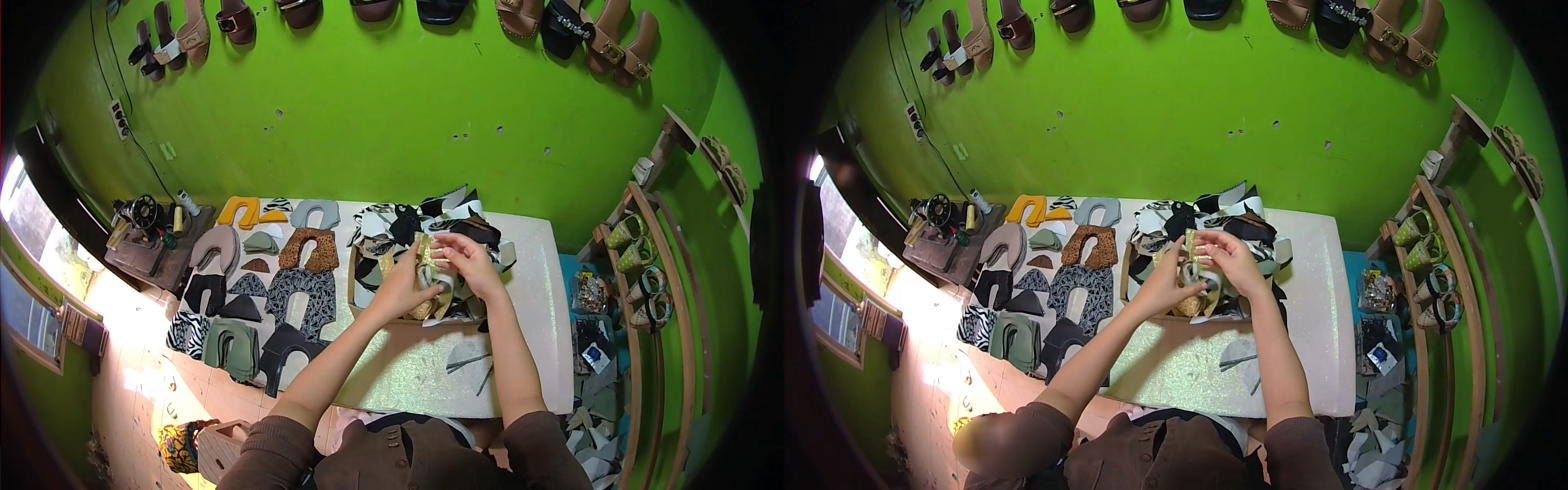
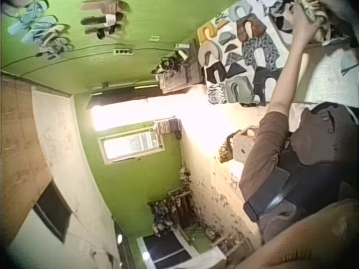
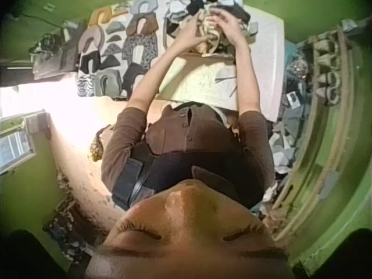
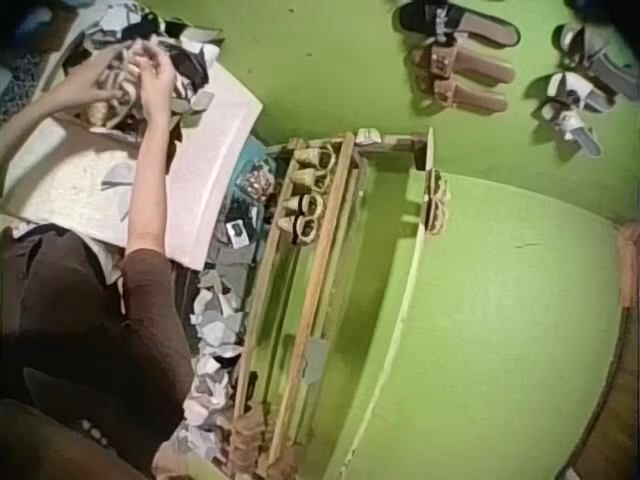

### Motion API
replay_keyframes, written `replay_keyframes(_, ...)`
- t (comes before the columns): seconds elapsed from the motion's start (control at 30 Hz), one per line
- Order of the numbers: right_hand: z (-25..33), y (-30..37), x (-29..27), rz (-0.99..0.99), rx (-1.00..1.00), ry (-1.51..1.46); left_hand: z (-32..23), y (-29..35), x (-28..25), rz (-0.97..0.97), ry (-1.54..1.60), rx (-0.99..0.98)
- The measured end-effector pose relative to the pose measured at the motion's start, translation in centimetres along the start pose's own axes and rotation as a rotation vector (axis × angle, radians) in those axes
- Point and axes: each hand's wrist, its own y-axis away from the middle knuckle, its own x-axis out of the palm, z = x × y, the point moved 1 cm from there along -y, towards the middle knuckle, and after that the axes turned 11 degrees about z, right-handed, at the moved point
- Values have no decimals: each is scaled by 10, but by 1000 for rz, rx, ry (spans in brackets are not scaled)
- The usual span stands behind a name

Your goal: Sorting through and organizing various patterned and colored shoe upper components on a work table.

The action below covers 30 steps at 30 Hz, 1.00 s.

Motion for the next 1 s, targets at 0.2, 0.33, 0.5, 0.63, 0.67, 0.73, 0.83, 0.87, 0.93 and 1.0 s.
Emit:
replay_keyframes(0.2,-5,6,-8,-96,-42,346,29,6,16,10,56,-70)
replay_keyframes(0.33,-5,17,-3,-66,-111,913,29,10,7,52,215,-49)
replay_keyframes(0.5,-10,16,8,36,98,1121,27,9,5,17,399,-24)
replay_keyframes(0.63,4,15,-8,-353,-134,1033,39,11,1,-88,541,-5)
replay_keyframes(0.67,8,15,-14,-441,-176,1016,43,10,-2,-99,630,-26)
replay_keyframes(0.73,21,17,-22,-583,-122,1054,46,12,-8,-123,724,-84)
replay_keyframes(0.83,21,15,-13,-807,-324,1473,51,8,-11,-221,593,-64)
replay_keyframes(0.87,18,15,-8,-748,-319,1426,49,8,-10,-233,620,-120)
replay_keyframes(0.93,13,19,12,-528,-296,1336,46,5,-9,-247,640,-99)
replay_keyframes(1.0,7,24,31,-315,-269,1238,41,4,-9,-259,661,-78)
